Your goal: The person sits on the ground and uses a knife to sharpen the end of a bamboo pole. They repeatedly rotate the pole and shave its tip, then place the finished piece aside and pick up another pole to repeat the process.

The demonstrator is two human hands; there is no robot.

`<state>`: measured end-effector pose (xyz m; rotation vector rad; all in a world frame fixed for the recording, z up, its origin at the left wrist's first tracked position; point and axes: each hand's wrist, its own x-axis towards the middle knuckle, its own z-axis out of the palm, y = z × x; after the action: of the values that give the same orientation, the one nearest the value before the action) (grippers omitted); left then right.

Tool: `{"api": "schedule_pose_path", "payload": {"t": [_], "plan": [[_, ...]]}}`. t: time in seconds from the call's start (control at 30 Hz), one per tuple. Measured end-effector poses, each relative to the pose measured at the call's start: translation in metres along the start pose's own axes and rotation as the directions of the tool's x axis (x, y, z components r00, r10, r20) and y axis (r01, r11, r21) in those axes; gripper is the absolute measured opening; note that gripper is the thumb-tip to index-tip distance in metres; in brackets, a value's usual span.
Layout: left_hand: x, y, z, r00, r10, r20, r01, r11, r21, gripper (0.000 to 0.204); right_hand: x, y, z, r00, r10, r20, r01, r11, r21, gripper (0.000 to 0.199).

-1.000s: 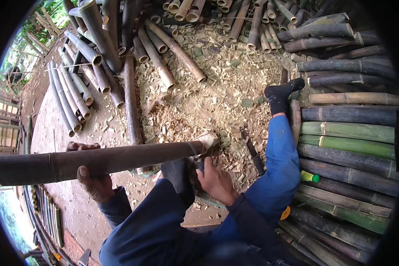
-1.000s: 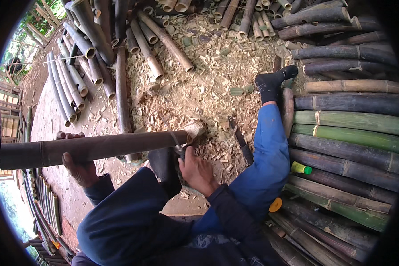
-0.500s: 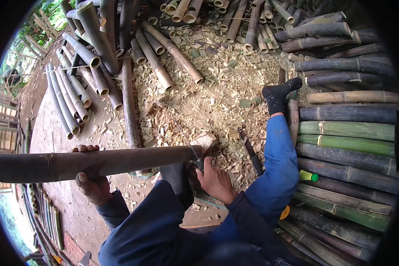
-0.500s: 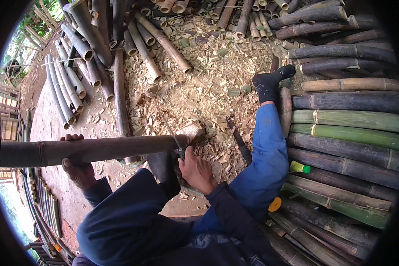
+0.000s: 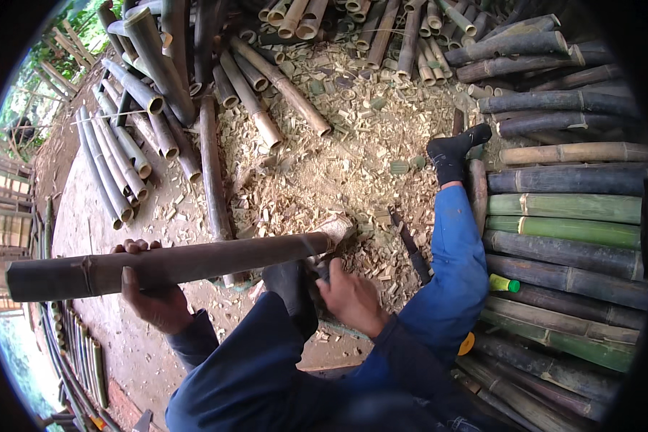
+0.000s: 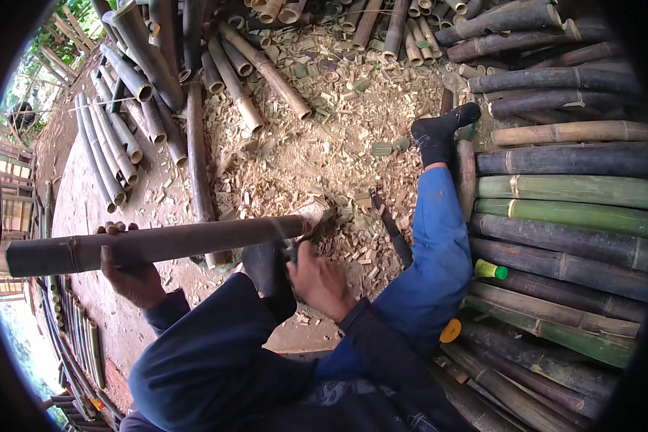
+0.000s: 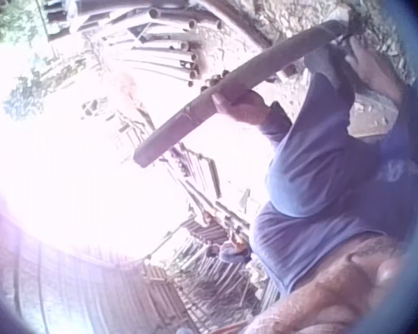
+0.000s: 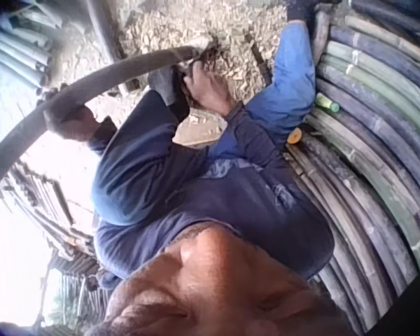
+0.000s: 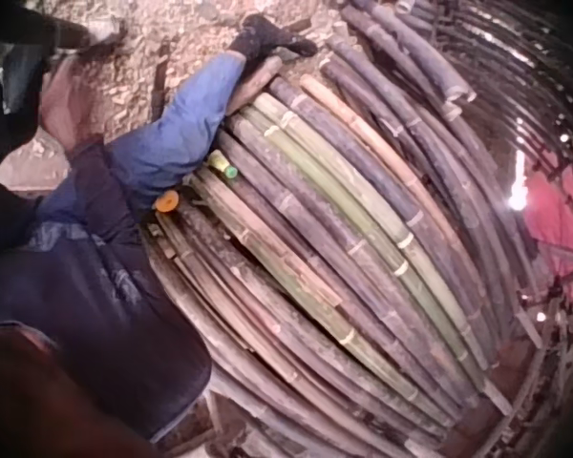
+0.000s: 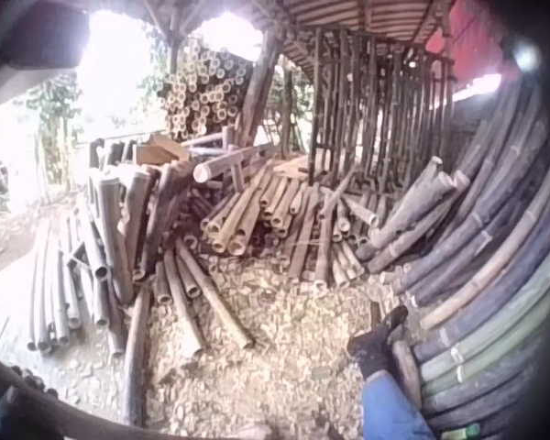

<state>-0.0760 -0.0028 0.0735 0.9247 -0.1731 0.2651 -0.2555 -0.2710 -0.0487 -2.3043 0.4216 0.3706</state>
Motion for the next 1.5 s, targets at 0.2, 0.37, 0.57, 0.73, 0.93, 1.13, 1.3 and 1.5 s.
{"api": "schedule_pose_path", "payload": {"t": [0.2, 0.37, 0.57, 0.73, 0.93, 1.13, 1.3, 1.5], "plan": [[0.002, 0.0, 0.002, 0.997, -0.007, 0.083, 0.007, 1.0, 0.006, 0.054, 0.016, 0.019, 0.023, 0.977, -0.057, -0.204, 0.04, 0.995, -0.089, 0.039], [0.002, 0.008, -0.002, 0.985, -0.036, 0.171, 0.009, 0.988, 0.155, 0.066, 0.012, 0.016, 0.005, 0.968, 0.117, -0.221, -0.135, 0.988, -0.068, 0.039], [0.007, 0.009, -0.023, 0.966, -0.037, 0.258, 0.001, 0.991, 0.136, 0.078, 0.005, -0.008, -0.019, 0.996, 0.087, 0.007, -0.086, 0.996, -0.031, 0.042], [-0.001, 0.01, -0.03, 0.981, -0.093, 0.168, 0.078, 0.993, 0.093, 0.083, 0.0, -0.006, -0.014, 0.987, 0.142, 0.074, -0.135, 0.987, -0.085, 0.046], [0.0, 0.006, -0.016, 0.997, -0.043, -0.06, 0.045, 0.999, 0.019, 0.067, -0.005, 0.003, -0.013, 0.976, 0.148, -0.162, -0.146, 0.989, 0.023, 0.05], [0.003, 0.001, -0.003, 0.986, -0.024, 0.165, 0.03, 0.999, -0.038, 0.067, -0.004, -0.001, -0.006, 0.984, 0.163, -0.068, -0.167, 0.984, -0.058, 0.045], [0.009, -0.002, -0.003, 0.997, -0.039, 0.06, 0.042, 0.998, -0.05, 0.058, 0.004, 0.002, 0.002, 0.997, 0.053, 0.051, -0.052, 0.998, -0.026, 0.041], [0.023, -0.002, -0.012, 0.941, -0.07, 0.332, 0.117, 0.985, -0.126, 0.058, 0.012, -0.003, -0.003, 0.992, 0.124, 0.017, -0.123, 0.991, -0.051, 0.038]]}}
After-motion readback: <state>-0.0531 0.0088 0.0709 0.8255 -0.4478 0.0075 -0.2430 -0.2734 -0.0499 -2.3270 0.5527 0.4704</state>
